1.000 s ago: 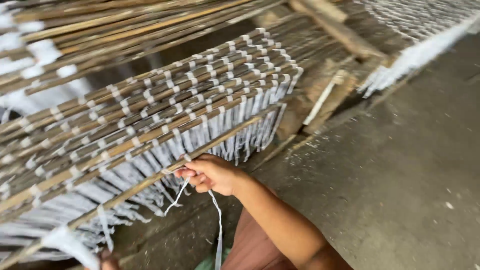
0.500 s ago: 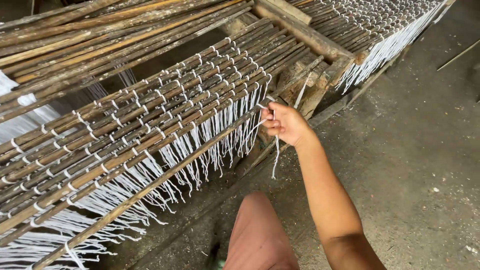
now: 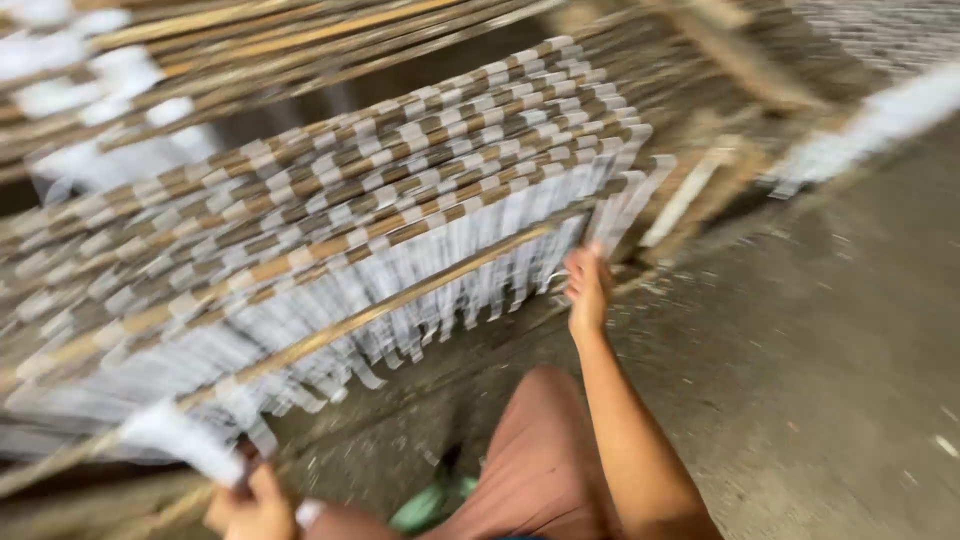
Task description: Looping and tying white threads onto horizontal wooden sticks arranged in a frame.
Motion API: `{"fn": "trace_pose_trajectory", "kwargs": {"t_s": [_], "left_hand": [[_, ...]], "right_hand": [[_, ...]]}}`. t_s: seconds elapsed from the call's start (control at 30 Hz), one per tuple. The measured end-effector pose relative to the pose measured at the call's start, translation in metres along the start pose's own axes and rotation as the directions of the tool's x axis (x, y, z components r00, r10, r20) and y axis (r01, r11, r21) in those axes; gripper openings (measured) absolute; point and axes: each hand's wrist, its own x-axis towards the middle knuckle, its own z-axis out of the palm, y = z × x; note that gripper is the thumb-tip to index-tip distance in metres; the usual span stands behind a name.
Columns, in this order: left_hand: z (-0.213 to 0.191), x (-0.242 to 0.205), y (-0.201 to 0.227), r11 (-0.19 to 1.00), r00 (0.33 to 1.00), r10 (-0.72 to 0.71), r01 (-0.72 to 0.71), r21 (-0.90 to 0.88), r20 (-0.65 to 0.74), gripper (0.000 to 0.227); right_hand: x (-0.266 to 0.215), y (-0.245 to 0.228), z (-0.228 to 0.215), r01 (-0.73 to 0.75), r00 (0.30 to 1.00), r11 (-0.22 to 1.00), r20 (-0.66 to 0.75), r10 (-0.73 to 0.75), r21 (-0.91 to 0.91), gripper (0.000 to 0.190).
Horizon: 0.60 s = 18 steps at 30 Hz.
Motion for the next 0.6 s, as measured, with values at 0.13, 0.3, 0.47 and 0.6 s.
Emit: {"fn": "trace_pose_trajectory", "kwargs": {"t_s": [0.13, 0.3, 0.47, 0.6], "left_hand": [[-0.09, -0.115, 0.169, 0.969, 0.991, -0.135, 0.132, 0.207, 0.002, 0.05], [0.006, -0.034, 0.051, 0.74, 0.817, 0.346, -0.54, -0.401, -0.461, 0.008], [0.008, -0.041, 0.054, 0.691, 0.815, 0.373, -0.563, -0.454, -0.443, 0.01], [0.007, -0.036, 0.052, 0.669, 0.825, 0.389, -0.559, -0.49, -0.41, 0.014]], "right_hand": [[-0.074, 0.139, 0.017, -0.164, 0.984, 0.903, -0.132, 0.12, -0.398, 0.047], [-0.167, 0.147, 0.111, -0.131, 0.581, 0.703, 0.52, 0.626, -0.699, 0.037], [-0.257, -0.015, 0.22, -0.134, 0.294, 0.985, 0.945, 0.147, -0.111, 0.074], [-0.273, -0.027, 0.262, -0.253, 0.445, 0.967, 0.883, 0.152, -0.039, 0.039]]}}
